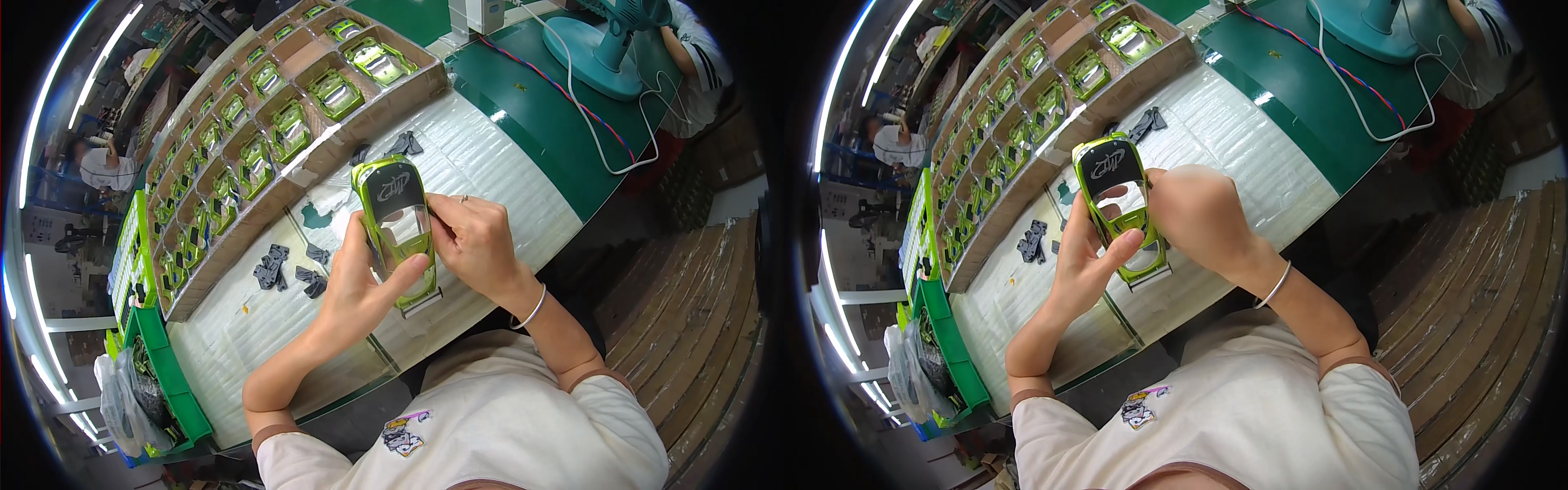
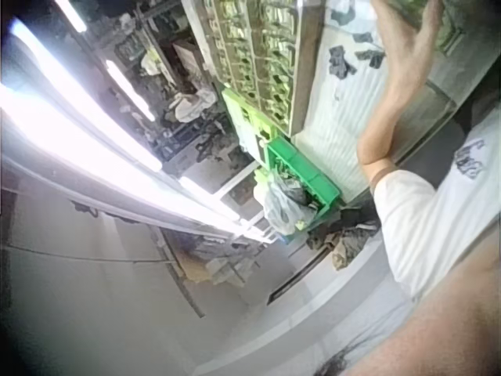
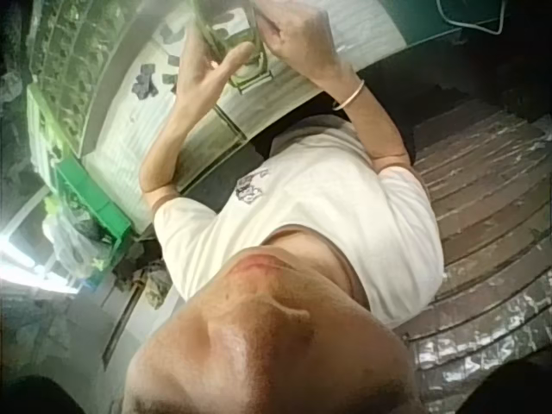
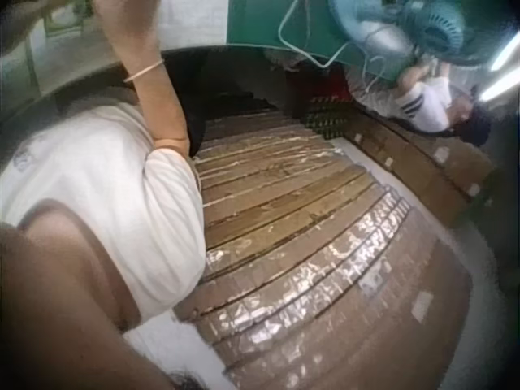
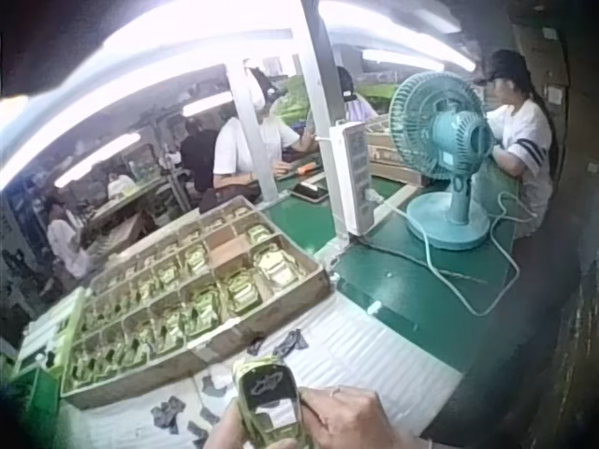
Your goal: The person assembles small green toy cars by hand at a factory workstation. They pick up a car body, insert small black plastic components into the interior, and place the finished unit into a cardboard tray. The process is repeated continuously for multiple units.
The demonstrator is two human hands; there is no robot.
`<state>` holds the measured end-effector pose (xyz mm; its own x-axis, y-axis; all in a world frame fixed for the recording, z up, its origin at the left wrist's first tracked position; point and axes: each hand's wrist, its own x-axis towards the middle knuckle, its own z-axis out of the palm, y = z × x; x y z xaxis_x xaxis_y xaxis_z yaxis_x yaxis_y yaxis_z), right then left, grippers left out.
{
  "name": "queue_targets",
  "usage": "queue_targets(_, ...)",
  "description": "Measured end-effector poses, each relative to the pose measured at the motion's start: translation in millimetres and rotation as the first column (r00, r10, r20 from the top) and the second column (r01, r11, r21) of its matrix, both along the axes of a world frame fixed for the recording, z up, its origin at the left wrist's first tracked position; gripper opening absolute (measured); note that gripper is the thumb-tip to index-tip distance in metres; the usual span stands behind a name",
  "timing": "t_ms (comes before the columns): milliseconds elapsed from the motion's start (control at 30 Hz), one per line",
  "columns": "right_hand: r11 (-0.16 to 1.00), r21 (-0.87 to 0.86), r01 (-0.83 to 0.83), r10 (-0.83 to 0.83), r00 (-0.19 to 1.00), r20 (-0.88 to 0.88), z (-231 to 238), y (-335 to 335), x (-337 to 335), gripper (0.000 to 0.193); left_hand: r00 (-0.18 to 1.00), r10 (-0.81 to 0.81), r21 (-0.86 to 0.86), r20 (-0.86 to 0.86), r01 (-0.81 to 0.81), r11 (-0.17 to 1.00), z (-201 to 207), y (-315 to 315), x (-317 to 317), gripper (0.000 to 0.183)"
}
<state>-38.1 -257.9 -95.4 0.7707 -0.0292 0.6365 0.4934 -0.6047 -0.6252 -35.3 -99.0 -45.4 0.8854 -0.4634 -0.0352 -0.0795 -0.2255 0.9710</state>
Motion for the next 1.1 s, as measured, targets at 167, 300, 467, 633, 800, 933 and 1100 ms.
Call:
queue_targets(167,1.000,0.017,-0.006,0.006,1.000,-0.014,2,-1,-1,0.010,1.000,-0.018,-0.039,-0.001,0.018,0.999,-3,1,0,0.049)
queue_targets(300,0.998,0.062,-0.018,0.019,1.000,-0.004,-1,1,2,0.013,0.999,-0.017,-0.060,-0.051,0.014,0.998,-4,2,0,0.048)
queue_targets(467,0.988,0.142,-0.057,0.074,0.991,-0.115,4,0,0,0.018,0.979,-0.060,-0.260,-0.194,0.008,0.966,-3,3,8,0.051)
queue_targets(633,0.983,0.171,-0.064,0.090,0.985,-0.148,7,-2,-2,0.018,0.957,-0.085,-0.320,-0.279,-0.009,0.947,-8,5,11,0.052)
queue_targets(800,0.918,0.372,-0.142,0.234,0.948,-0.216,10,-10,-3,0.031,0.925,-0.131,-0.374,-0.356,-0.013,0.927,-11,10,18,0.051)
queue_targets(933,0.806,0.573,-0.149,0.316,0.927,-0.203,5,-7,1,0.048,0.951,-0.020,-0.386,-0.309,-0.106,0.916,-15,9,22,0.054)
queue_targets(1100,0.830,0.450,-0.331,0.478,0.838,-0.265,1,2,-4,0.089,0.993,0.115,0.044,0.036,-0.116,0.992,-7,0,17,0.063)
